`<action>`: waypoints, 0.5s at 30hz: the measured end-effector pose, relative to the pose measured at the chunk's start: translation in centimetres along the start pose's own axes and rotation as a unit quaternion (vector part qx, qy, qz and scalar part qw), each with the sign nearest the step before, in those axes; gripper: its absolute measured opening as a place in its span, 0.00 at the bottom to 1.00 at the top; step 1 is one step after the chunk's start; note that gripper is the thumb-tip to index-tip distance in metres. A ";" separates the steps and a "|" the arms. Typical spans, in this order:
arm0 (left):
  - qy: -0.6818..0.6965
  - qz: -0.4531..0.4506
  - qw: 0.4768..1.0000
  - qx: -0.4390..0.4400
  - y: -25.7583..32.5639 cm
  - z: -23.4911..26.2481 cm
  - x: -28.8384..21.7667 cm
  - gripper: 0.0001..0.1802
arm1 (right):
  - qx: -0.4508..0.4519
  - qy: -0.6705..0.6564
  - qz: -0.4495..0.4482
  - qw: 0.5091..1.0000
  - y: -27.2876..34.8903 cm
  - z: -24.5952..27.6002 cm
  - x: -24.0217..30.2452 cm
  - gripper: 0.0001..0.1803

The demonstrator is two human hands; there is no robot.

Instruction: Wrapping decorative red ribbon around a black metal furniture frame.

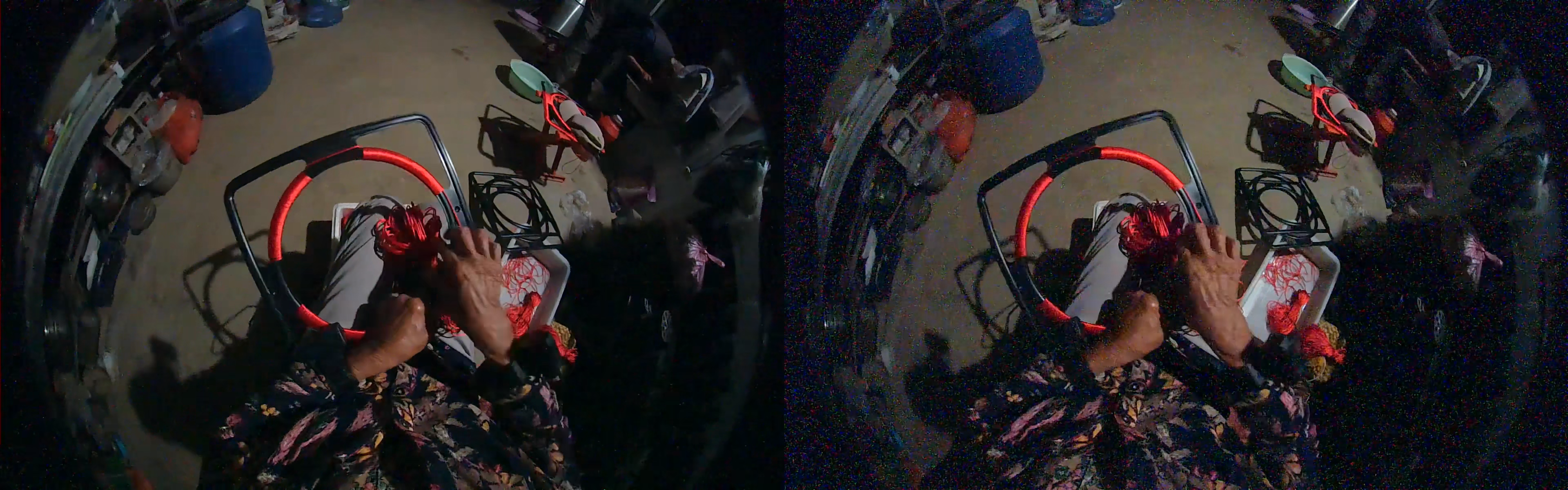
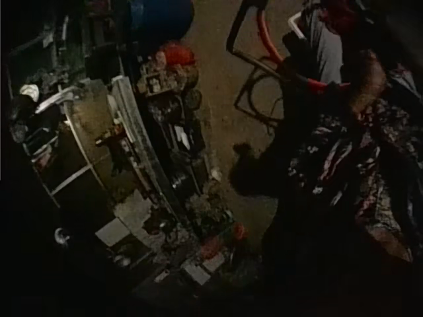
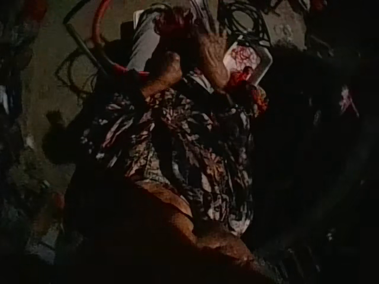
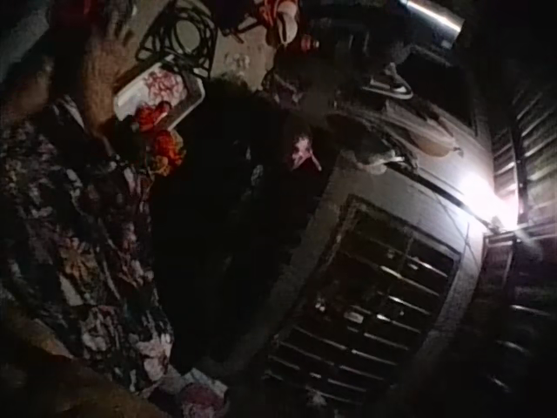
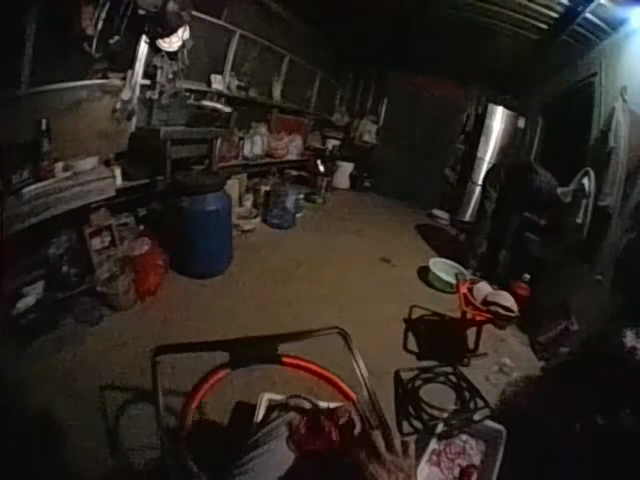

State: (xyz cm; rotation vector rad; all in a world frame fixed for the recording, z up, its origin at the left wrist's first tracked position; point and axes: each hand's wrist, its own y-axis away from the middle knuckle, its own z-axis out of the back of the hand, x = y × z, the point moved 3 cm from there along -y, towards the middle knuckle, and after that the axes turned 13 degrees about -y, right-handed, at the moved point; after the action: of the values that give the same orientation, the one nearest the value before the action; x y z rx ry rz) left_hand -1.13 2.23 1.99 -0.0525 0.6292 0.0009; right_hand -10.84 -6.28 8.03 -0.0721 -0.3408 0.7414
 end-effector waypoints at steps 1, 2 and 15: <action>-0.016 -0.006 1.000 0.026 -0.1 -0.2 -0.2 0.05 | -0.001 0.002 -0.002 1.000 -0.3 -0.6 -0.2 0.20; -0.019 -0.004 0.999 0.025 -0.2 -0.1 -0.4 0.05 | -0.026 0.055 0.026 0.998 -0.8 -1.4 -0.2 0.22; 0.012 -0.081 0.992 -0.099 -0.6 -2.6 0.4 0.07 | -0.077 -0.524 -0.073 0.845 -0.4 0.4 -0.5 0.18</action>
State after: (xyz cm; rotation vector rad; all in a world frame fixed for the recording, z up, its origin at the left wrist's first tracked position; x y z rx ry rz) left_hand -2.37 1.48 -0.33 -0.2956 0.6457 -0.0935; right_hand -11.07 -6.96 8.33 0.2232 -1.4422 0.5388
